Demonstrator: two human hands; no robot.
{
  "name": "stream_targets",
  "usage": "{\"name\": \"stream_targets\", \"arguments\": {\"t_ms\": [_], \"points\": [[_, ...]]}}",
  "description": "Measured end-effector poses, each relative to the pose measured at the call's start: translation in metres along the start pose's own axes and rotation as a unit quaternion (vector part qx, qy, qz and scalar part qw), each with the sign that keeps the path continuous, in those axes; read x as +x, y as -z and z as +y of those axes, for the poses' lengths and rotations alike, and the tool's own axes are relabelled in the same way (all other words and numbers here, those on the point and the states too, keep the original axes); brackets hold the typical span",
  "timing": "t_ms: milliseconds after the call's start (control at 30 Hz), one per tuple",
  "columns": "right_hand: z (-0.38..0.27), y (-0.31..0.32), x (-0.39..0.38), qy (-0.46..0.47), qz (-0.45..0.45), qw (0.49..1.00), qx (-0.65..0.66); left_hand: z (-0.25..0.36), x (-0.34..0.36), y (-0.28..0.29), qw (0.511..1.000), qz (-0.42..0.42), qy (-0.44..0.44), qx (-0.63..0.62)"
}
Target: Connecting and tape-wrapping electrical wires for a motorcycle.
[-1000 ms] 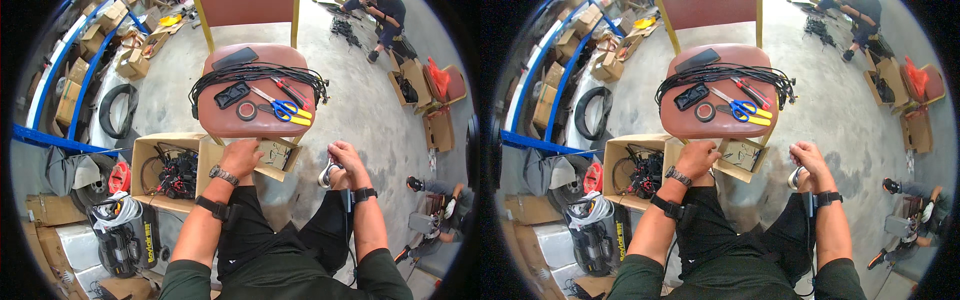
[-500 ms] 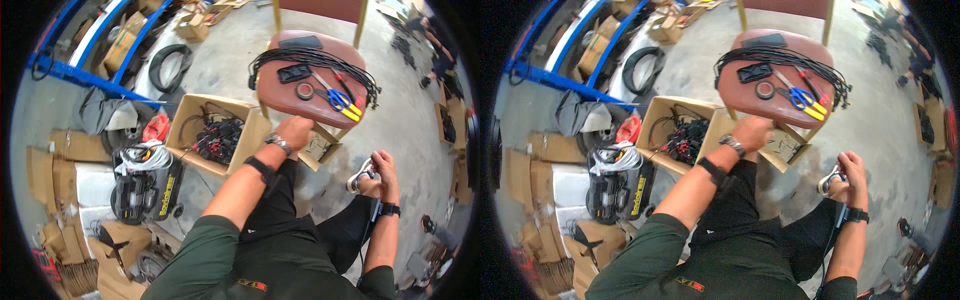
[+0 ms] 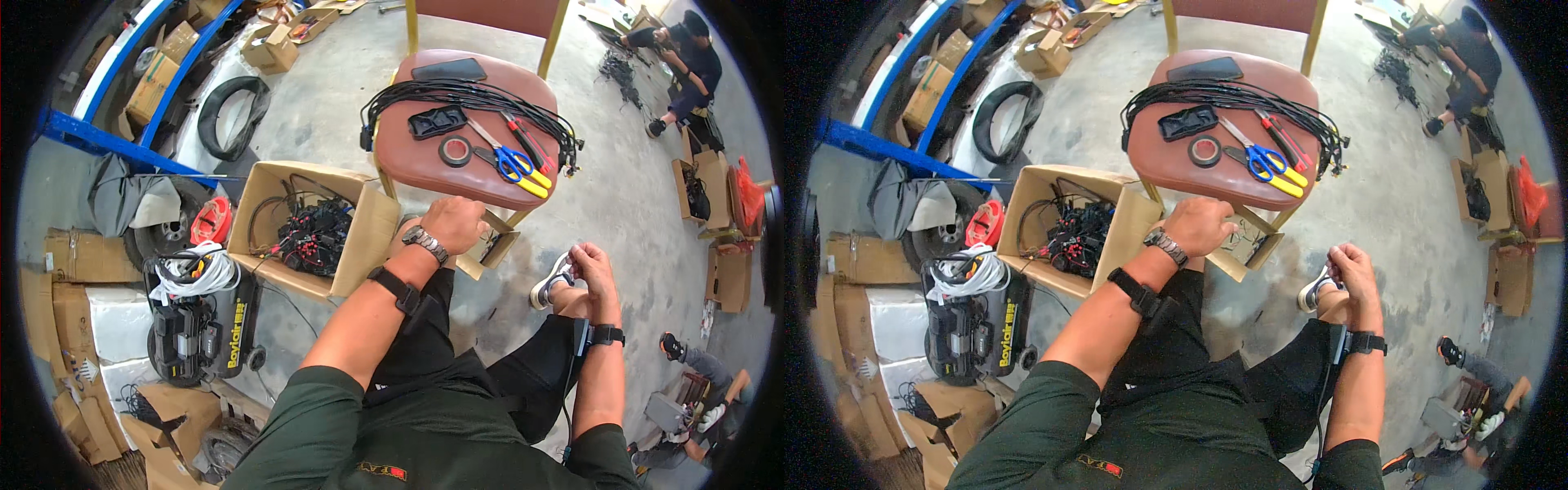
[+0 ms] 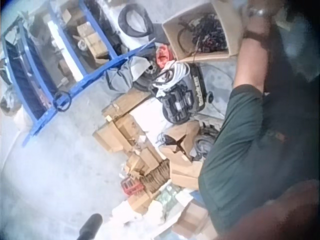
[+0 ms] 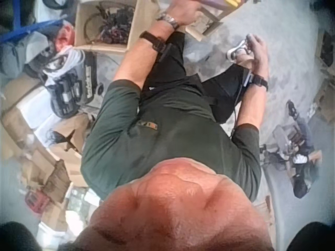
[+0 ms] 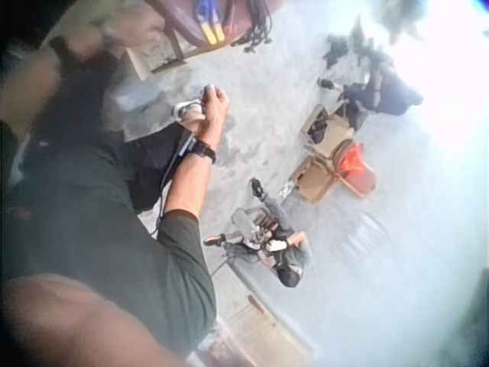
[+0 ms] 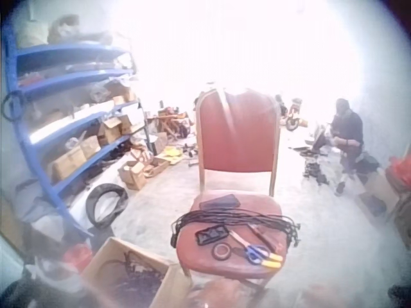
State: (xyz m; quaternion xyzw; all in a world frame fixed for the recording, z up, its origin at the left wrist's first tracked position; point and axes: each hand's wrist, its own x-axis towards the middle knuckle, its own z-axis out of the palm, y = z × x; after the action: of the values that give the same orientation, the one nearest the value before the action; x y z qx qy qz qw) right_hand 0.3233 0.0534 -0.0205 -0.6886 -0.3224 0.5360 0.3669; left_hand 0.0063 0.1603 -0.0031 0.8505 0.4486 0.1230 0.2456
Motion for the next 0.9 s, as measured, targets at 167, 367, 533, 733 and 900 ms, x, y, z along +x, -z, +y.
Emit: {"name": "stream_targets", "arguments": {"t_ms": [167, 367, 533, 733, 900], "points": [[0.001, 0.006, 0.003, -0.009, -0.002, 1.000, 0.010, 0.005, 0.003, 0.005, 1.000, 0.010, 0.000, 0.001], [-0.005, -0.003, 0.004, -0.009, -0.003, 1.000, 0.009, -0.004, -0.006, 0.016, 1.000, 0.013, 0.013, 0.003], [0.005, 0.006, 0.007, -0.013, 0.009, 1.000, -0.010, -0.008, -0.005, 0.013, 1.000, 0.024, 0.002, 0.012], [0.008, 0.009, 0.006, -0.013, 0.003, 1.000, -0.012, 0.007, -0.006, 0.017, 0.999, 0.002, 0.032, -0.009], [0.001, 0.000, -0.003, -0.015, 0.009, 1.000, -0.017, 0.006, -0.012, 0.014, 0.999, 0.027, 0.021, -0.039]]}}
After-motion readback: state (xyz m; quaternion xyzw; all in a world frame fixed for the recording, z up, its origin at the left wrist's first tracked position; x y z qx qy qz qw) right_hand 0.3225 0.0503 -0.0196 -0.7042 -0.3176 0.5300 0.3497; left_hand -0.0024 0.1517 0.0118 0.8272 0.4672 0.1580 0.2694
